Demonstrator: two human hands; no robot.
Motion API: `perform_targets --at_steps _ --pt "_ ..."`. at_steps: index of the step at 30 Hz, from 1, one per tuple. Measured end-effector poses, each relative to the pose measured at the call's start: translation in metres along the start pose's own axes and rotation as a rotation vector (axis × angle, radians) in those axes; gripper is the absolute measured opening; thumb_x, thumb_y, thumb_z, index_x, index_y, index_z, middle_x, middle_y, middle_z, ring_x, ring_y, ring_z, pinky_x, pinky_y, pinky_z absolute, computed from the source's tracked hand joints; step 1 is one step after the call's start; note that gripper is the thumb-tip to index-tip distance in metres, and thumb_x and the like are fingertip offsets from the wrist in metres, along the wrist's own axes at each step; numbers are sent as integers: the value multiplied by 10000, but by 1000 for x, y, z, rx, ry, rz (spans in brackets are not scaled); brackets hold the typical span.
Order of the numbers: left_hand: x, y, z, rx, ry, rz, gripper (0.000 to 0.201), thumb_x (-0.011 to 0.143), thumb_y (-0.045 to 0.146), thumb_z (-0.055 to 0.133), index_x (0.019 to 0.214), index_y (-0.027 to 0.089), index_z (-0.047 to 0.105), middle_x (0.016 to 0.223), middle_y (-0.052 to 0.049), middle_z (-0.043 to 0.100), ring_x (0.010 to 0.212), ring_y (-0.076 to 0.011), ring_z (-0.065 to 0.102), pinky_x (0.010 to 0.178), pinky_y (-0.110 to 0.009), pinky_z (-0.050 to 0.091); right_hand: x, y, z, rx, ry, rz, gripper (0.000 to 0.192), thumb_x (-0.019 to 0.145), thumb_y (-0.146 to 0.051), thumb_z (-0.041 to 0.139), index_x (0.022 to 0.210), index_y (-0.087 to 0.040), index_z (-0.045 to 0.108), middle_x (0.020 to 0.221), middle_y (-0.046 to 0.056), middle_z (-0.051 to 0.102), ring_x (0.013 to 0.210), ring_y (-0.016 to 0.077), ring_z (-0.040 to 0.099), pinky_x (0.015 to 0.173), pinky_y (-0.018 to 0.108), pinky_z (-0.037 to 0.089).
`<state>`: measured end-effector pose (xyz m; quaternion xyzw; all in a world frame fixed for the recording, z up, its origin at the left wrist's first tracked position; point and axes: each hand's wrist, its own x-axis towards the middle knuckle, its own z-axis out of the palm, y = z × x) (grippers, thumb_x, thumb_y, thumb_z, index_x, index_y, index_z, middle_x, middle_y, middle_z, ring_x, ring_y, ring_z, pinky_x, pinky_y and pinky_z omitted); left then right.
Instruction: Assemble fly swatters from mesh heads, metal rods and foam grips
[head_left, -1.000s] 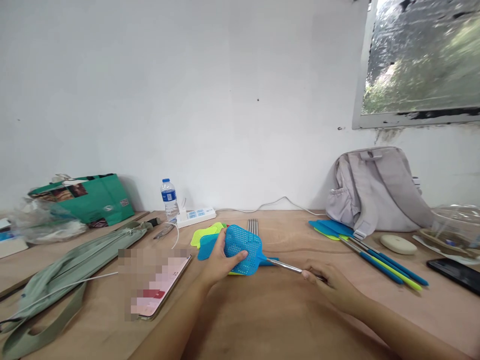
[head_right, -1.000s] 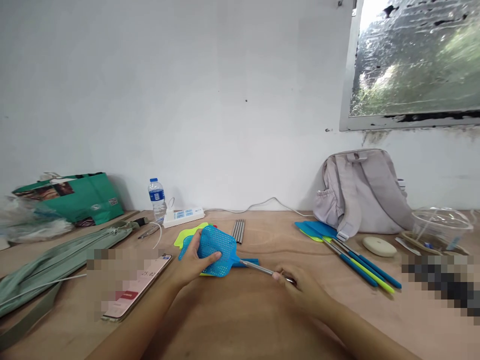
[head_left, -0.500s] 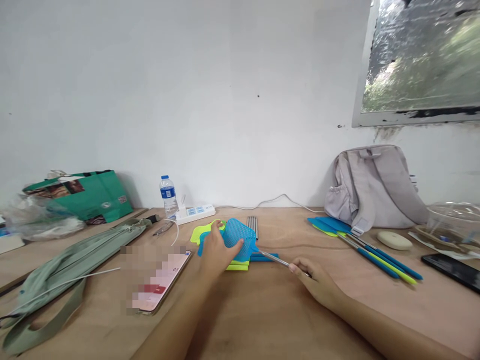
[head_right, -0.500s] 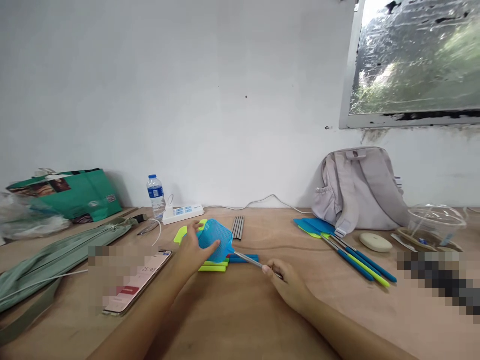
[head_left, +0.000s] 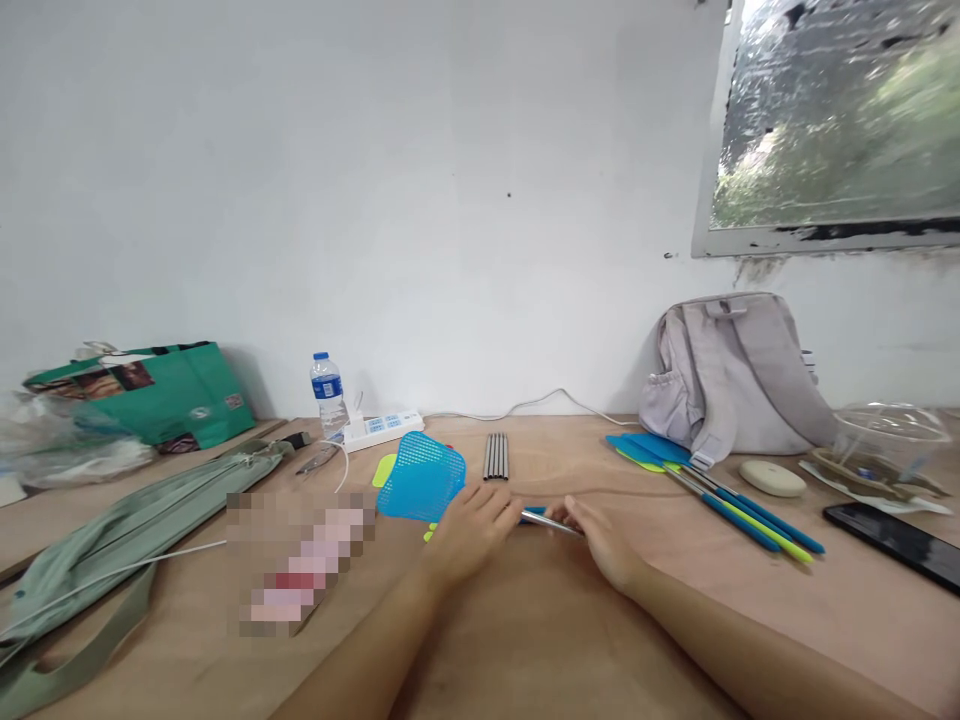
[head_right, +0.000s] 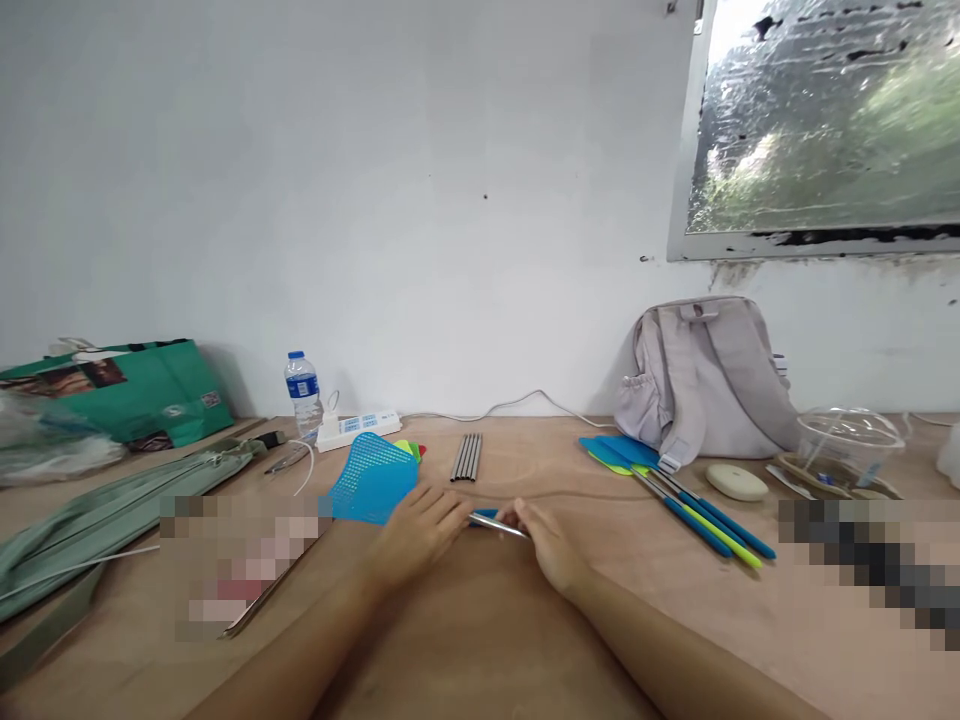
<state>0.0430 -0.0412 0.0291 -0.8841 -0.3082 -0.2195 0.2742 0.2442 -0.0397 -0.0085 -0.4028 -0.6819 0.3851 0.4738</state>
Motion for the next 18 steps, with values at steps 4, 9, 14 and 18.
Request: perform_targets --at_steps 4,9,14,18 --pt "-10 -21 -6 103 106 -132 189 818 268 416 879 183 573 817 -59 594 760 -198 497 707 -329 322 1 5 -5 -85 151 -4 376 824 -479 305 802 -191 546 775 37 582 746 175 535 671 305 425" --pt "-17 -31 -7 115 191 -412 176 799 241 418 857 178 571 796 -57 591 755 -200 487 695 -328 316 -2 6 -5 -435 19 -114 261 730 -237 465 966 -201 570 1033 58 576 953 194 516 833 342 404" --pt "-15 -29 0 80 155 -498 142 785 232 433 833 185 557 803 -47 589 762 -201 492 699 -331 319 -4 6 -4 -570 -105 -146 387 708 -181 474 1085 -224 552 1131 51 555 1053 204 485 920 375 360" --pt "-14 -27 3 76 141 -511 121 771 224 447 806 187 557 823 -46 593 775 -205 494 716 -339 317 -5 7 -3 -616 -129 -130 386 735 -189 459 1109 -226 549 1097 64 555 1002 200 510 878 360 392"
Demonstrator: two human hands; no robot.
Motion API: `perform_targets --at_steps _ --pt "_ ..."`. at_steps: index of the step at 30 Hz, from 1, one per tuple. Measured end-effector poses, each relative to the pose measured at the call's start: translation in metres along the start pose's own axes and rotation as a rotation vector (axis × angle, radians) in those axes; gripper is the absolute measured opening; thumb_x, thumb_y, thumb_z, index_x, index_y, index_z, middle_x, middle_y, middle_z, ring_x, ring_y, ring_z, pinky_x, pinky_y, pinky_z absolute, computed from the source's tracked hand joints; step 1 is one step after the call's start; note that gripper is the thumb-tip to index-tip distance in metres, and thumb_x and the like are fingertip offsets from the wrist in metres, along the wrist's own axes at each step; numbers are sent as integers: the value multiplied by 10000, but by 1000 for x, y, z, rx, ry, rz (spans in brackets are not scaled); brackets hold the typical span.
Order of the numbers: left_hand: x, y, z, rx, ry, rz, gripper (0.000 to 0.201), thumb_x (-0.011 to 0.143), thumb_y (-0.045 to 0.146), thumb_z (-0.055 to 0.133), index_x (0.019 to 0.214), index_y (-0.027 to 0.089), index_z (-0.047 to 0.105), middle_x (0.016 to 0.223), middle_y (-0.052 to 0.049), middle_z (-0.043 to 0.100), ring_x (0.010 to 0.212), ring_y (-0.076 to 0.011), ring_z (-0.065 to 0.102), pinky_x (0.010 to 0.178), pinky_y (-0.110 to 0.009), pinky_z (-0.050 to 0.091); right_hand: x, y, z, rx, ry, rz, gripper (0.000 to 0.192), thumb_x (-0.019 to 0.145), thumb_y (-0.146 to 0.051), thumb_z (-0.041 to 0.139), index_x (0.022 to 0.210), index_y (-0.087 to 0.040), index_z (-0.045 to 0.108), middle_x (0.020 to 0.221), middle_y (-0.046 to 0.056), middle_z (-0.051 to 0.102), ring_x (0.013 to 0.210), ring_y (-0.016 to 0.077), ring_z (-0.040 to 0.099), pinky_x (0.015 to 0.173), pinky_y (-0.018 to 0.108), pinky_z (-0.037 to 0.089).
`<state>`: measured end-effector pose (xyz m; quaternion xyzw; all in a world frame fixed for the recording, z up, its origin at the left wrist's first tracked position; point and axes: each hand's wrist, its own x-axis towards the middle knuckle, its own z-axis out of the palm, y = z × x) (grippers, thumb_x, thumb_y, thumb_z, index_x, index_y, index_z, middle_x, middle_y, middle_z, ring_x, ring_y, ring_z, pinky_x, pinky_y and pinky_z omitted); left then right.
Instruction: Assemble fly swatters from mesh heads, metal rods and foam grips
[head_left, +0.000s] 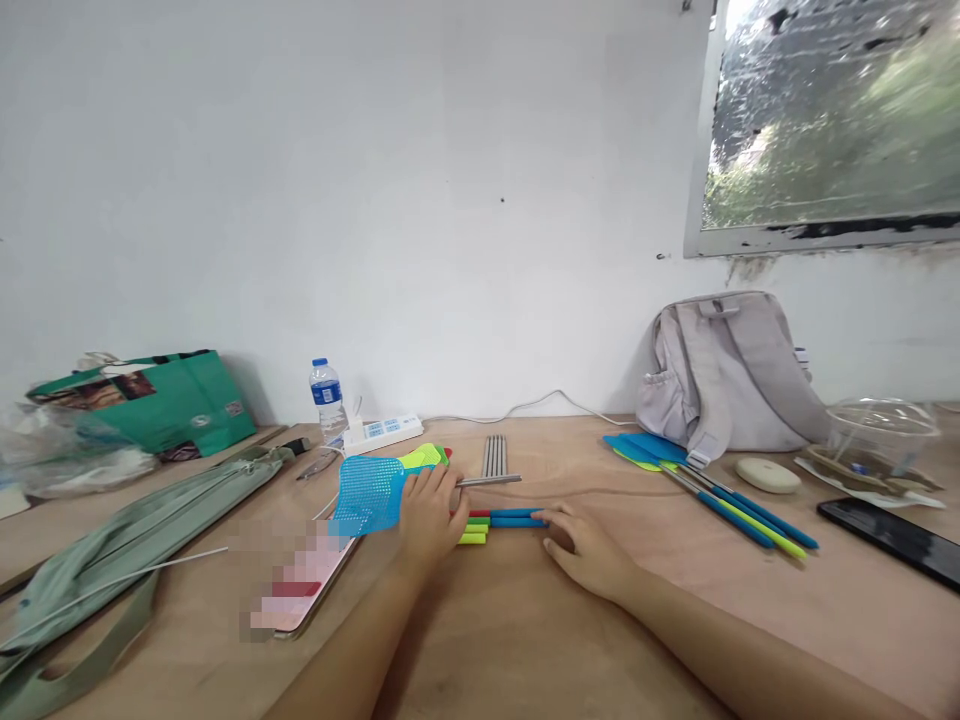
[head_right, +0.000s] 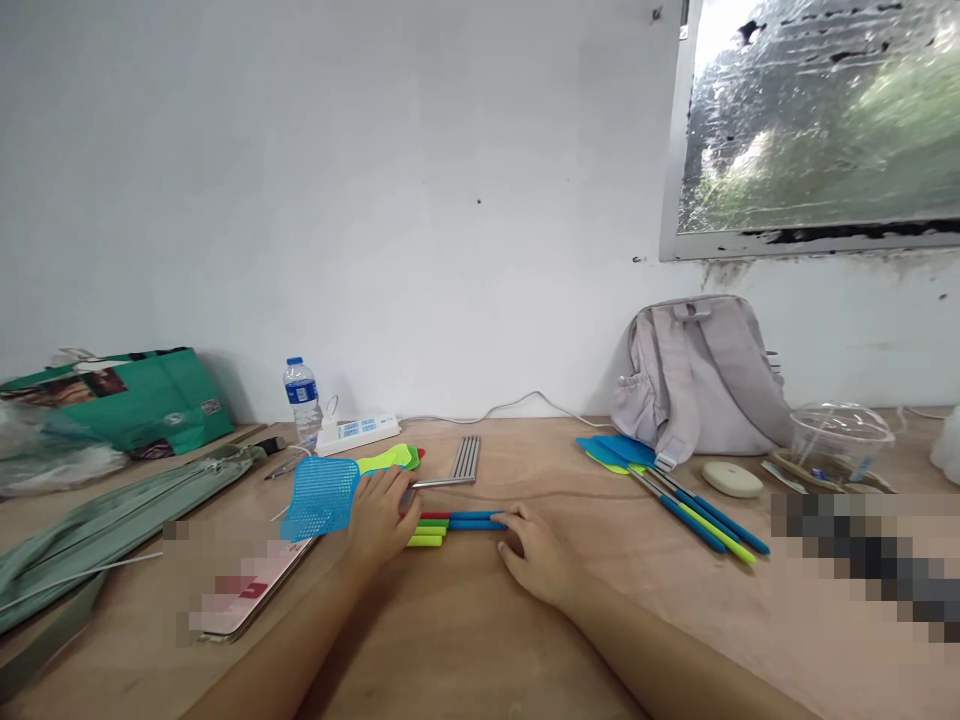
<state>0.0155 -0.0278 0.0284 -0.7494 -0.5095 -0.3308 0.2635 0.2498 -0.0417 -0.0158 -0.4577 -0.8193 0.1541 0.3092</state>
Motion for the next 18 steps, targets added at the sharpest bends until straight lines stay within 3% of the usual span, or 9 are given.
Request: perform_targets --at_steps 4,10,18 --pt "-1 1 0 -2 8 -11 115 766 219 450 794 187 557 829 -48 595 777 -205 495 711 -336 317 0 -2 0 -8 22 16 345 743 -182 458 1068 -221 567 1061 71 547 970 192 518 857 345 399" --pt "-1 0 2 0 1 -5 118 769 231 447 807 189 551 826 -46 592 779 -208 493 708 -339 315 0 -5 -2 26 38 -8 211 708 -127 464 850 -224 585 949 31 575 903 172 529 803 307 404" --pt "-2 0 4 10 -22 -9 111 763 226 447 802 189 544 832 -43 592 780 -212 494 705 -344 318 0 -7 -3 10 37 24 177 693 -126 464 817 -220 547 832 6 578 768 151 521 669 263 396"
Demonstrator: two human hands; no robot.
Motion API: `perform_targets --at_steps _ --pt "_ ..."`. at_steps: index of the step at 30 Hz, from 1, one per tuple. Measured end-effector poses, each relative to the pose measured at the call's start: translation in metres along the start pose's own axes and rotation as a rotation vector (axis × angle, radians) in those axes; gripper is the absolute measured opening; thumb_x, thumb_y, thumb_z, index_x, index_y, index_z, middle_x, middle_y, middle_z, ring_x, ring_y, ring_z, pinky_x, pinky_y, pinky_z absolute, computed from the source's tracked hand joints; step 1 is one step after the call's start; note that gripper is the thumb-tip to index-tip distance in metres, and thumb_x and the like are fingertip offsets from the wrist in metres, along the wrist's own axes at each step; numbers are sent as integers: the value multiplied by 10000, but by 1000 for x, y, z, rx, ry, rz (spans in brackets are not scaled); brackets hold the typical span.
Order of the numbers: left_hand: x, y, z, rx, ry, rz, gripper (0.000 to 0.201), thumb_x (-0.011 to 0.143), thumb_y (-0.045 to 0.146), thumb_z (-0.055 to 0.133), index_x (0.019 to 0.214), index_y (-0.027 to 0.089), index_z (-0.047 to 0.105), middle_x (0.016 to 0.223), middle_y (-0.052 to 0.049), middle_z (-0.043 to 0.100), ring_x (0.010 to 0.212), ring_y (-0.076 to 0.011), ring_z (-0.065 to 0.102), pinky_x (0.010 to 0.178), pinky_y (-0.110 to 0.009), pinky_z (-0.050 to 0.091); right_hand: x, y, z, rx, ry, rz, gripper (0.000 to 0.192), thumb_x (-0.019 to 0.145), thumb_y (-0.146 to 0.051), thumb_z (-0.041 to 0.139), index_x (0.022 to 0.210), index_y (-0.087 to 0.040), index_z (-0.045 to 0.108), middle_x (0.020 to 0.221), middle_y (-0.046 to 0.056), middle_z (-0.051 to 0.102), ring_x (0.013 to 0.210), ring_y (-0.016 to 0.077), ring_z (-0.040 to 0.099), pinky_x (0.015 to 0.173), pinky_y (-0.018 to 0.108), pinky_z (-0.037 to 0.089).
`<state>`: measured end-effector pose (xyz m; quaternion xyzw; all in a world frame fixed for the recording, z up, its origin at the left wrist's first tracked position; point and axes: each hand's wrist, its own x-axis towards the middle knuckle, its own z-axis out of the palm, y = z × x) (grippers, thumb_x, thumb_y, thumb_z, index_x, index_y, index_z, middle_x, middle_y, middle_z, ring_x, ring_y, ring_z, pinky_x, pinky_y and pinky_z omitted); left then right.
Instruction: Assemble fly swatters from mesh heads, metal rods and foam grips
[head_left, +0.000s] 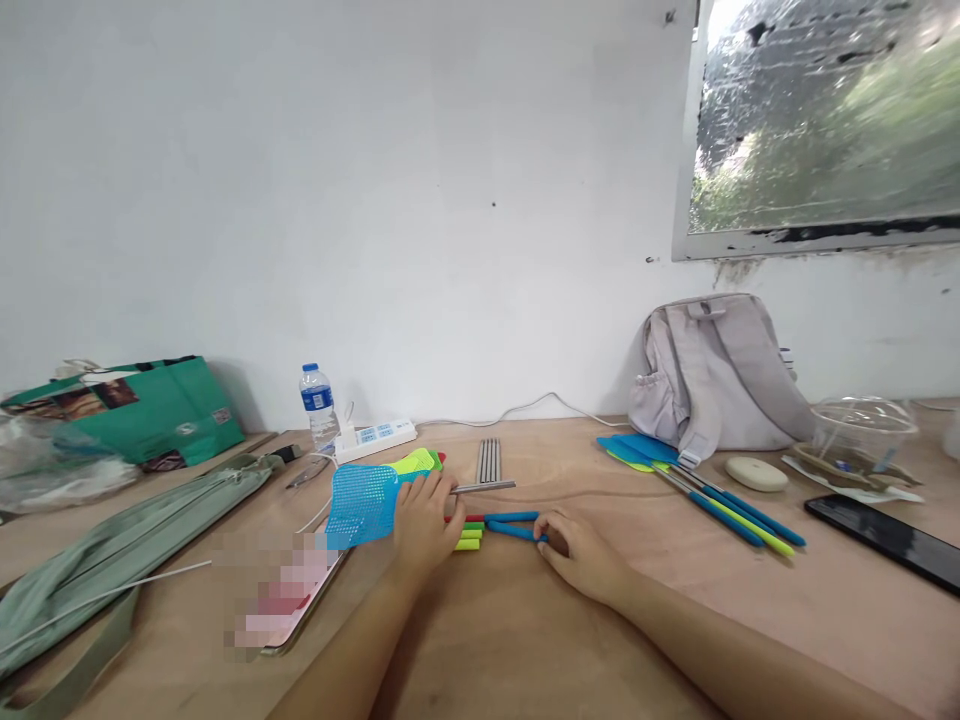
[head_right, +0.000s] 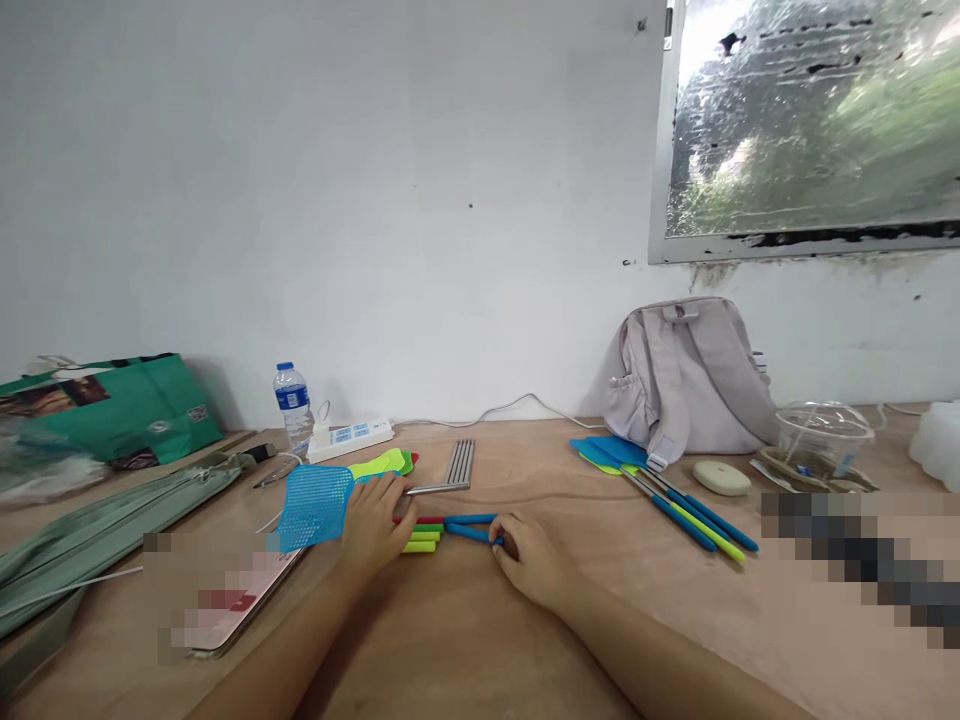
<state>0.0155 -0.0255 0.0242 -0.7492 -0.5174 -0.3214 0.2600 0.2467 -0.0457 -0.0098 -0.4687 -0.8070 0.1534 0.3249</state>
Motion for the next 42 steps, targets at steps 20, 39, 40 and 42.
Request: perform_targets --at_steps 20,39,40,42 --pt "-1 4 -3 -81 -78 51 154 774 227 429 846 197 561 862 -50 584 812 -219 508 727 -355 351 5 9 -10 807 366 138 307 677 -438 591 815 -224 420 670 -17 553 629 141 543 593 281 439" --pt "-2 4 5 -58 -172 402 489 834 68 344 1291 238 314 897 -36 580 810 -156 527 722 -265 413 -11 13 -30 42 14 3 333 851 -435 359 988 -210 561 907 54 645 821 189 589 734 324 458" --pt "-1 3 2 -31 -178 411 476 835 75 348 1279 247 335 866 -31 581 788 -157 528 709 -264 409 -11 14 -32 0 27 12 343 847 -445 360 1009 -217 560 941 59 643 847 200 588 749 336 454" --pt "2 3 -3 14 -187 424 466 834 78 349 1261 265 364 836 -25 580 758 -155 529 694 -261 398 -12 16 -36 -80 54 21 364 833 -463 383 1058 -231 550 1018 70 630 904 224 581 776 360 446"
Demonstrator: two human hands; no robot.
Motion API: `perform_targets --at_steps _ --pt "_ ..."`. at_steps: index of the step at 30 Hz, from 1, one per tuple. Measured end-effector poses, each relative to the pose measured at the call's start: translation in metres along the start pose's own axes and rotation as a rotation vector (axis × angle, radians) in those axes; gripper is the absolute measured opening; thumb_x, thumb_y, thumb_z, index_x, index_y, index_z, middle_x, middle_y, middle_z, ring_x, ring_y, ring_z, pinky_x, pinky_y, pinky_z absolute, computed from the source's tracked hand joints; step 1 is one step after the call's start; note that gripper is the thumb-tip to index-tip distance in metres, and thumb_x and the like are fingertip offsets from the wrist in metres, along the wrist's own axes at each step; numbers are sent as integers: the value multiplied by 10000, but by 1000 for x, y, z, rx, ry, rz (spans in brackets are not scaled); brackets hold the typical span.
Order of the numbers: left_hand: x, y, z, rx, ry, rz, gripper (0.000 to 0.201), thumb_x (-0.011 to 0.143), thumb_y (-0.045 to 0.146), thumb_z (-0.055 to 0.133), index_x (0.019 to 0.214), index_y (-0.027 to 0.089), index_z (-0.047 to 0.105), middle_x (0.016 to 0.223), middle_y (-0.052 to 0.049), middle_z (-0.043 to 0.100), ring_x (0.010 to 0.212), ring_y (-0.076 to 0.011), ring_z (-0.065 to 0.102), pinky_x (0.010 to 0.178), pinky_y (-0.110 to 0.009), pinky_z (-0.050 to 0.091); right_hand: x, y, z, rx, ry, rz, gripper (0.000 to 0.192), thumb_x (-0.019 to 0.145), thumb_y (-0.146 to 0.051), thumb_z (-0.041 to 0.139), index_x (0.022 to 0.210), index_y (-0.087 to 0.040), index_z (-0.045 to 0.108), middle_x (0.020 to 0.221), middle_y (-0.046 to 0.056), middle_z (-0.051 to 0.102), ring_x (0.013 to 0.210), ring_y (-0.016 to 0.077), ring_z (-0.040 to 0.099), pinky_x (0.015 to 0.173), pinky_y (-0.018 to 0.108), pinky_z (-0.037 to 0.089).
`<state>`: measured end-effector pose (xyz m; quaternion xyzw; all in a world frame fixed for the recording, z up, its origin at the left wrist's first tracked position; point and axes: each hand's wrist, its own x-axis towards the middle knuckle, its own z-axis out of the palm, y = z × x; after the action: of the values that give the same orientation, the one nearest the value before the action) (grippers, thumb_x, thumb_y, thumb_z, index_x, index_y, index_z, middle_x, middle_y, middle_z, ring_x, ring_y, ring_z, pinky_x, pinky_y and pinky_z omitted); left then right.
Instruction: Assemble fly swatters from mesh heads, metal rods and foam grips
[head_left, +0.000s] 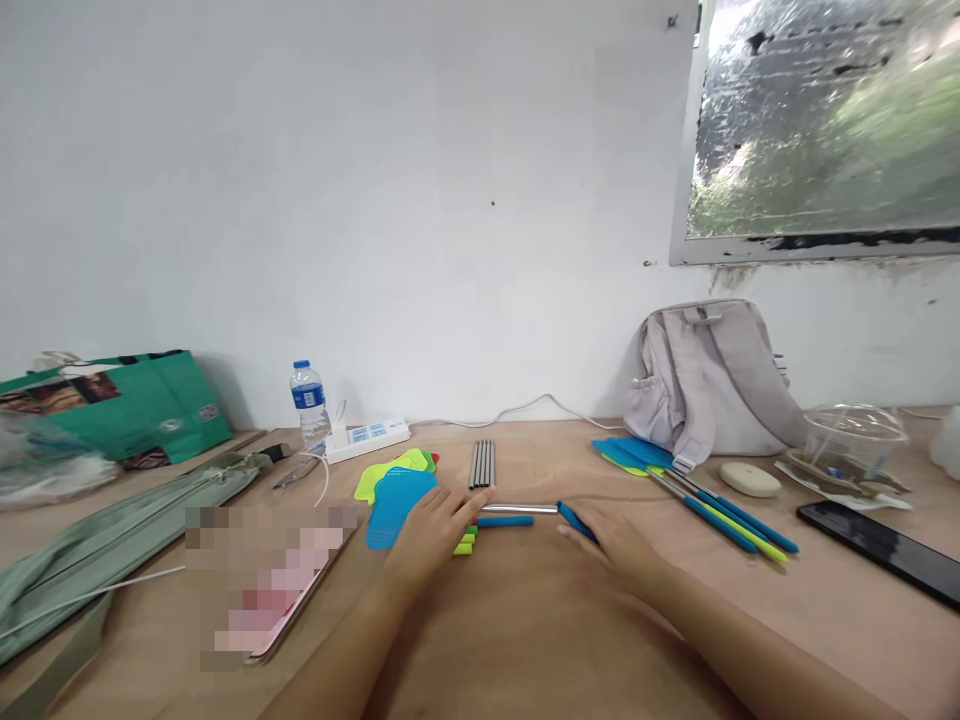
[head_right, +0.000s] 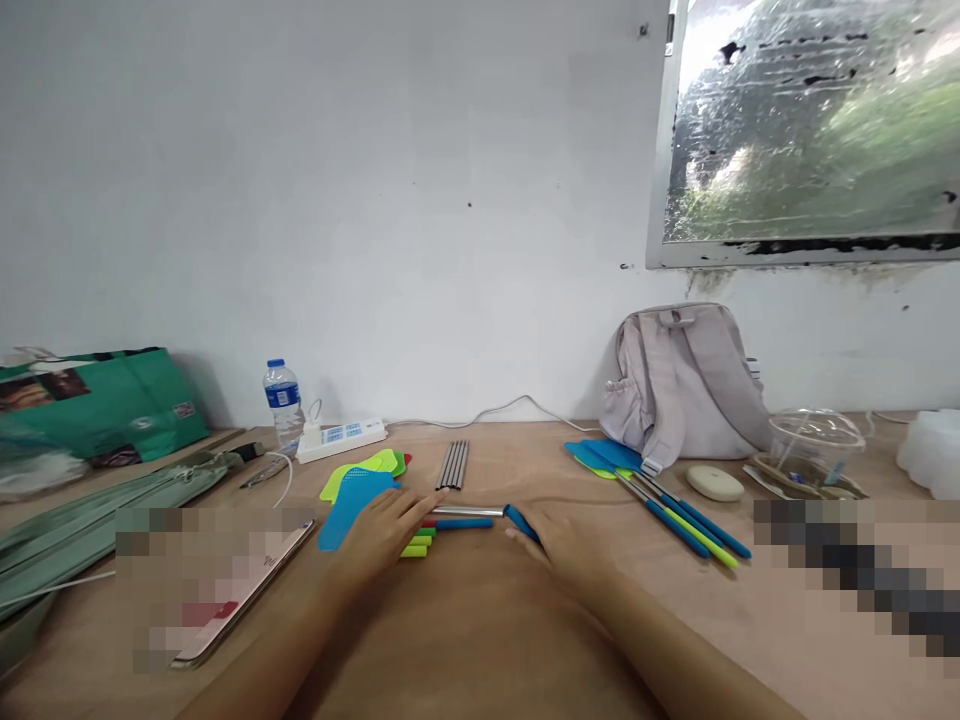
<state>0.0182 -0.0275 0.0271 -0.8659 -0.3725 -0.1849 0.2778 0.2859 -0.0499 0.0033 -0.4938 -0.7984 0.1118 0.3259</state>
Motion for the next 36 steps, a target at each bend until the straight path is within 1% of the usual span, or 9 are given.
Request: perform_targets --at_steps 2,6,10,15,19,22,25,30,36 --pt "1 -1 -4 25 -10 7 475 831 66 341 1256 274 369 826 -18 582 728 -150 529 678 -256 387 0 2 -4 -52 9 7 385 821 -471 404 1090 -232 538 1046 76 625 921 238 581 775 371 448" --pt "1 -2 -7 21 -11 36 469 836 59 328 1250 277 369 828 -12 590 738 -146 540 656 -249 366 1 1 -11 -104 13 -12 364 817 -473 415 1050 -231 557 1014 67 642 896 238 594 745 365 457" --pt "1 0 -5 -1 -28 59 453 851 85 309 1262 270 359 856 -20 595 786 -140 549 691 -254 361 2 0 -20 -144 31 -88 316 826 -441 420 1021 -251 579 943 49 661 858 223 604 743 358 452" --pt "2 6 -4 -78 -16 73 347 886 184 304 1217 220 403 934 -38 608 820 -150 556 735 -283 368 2 0 -28 -163 45 -201 275 839 -393 420 1010 -266 593 979 43 650 881 203 593 725 320 452" --pt "6 23 -7 -151 4 97 258 886 183 310 1071 211 489 950 -26 619 838 -156 563 735 -288 384 -2 -6 -23 -128 -5 -260 276 834 -412 427 991 -275 607 939 35 660 844 193 598 713 304 445" --pt "11 38 -9 -191 24 84 232 896 229 296 998 180 498 866 -36 627 749 -165 574 670 -292 396 -4 -12 -18 -107 -23 -240 275 824 -422 434 953 -267 622 865 36 668 761 189 603 657 291 444" --pt "13 48 -9 -227 28 64 217 896 211 283 945 172 491 779 -27 617 680 -165 570 626 -287 385 -4 -15 -18 -119 -49 -228 268 822 -411 436 940 -264 626 824 33 669 720 180 600 628 277 441" --pt "13 53 -9 -243 -38 22 183 889 210 299 895 189 481 733 -12 612 656 -172 555 580 -275 352 -2 -15 -20 -124 -94 -278 290 834 -414 422 997 -266 612 917 28 668 799 174 607 705 275 448" --pt "11 59 -8 -198 -58 78 171 887 206 311 776 192 440 713 -12 593 624 -172 540 560 -276 334 -5 -24 -11 -40 -137 -286 282 842 -382 423 1045 -290 596 1002 12 652 916 167 589 785 265 443"
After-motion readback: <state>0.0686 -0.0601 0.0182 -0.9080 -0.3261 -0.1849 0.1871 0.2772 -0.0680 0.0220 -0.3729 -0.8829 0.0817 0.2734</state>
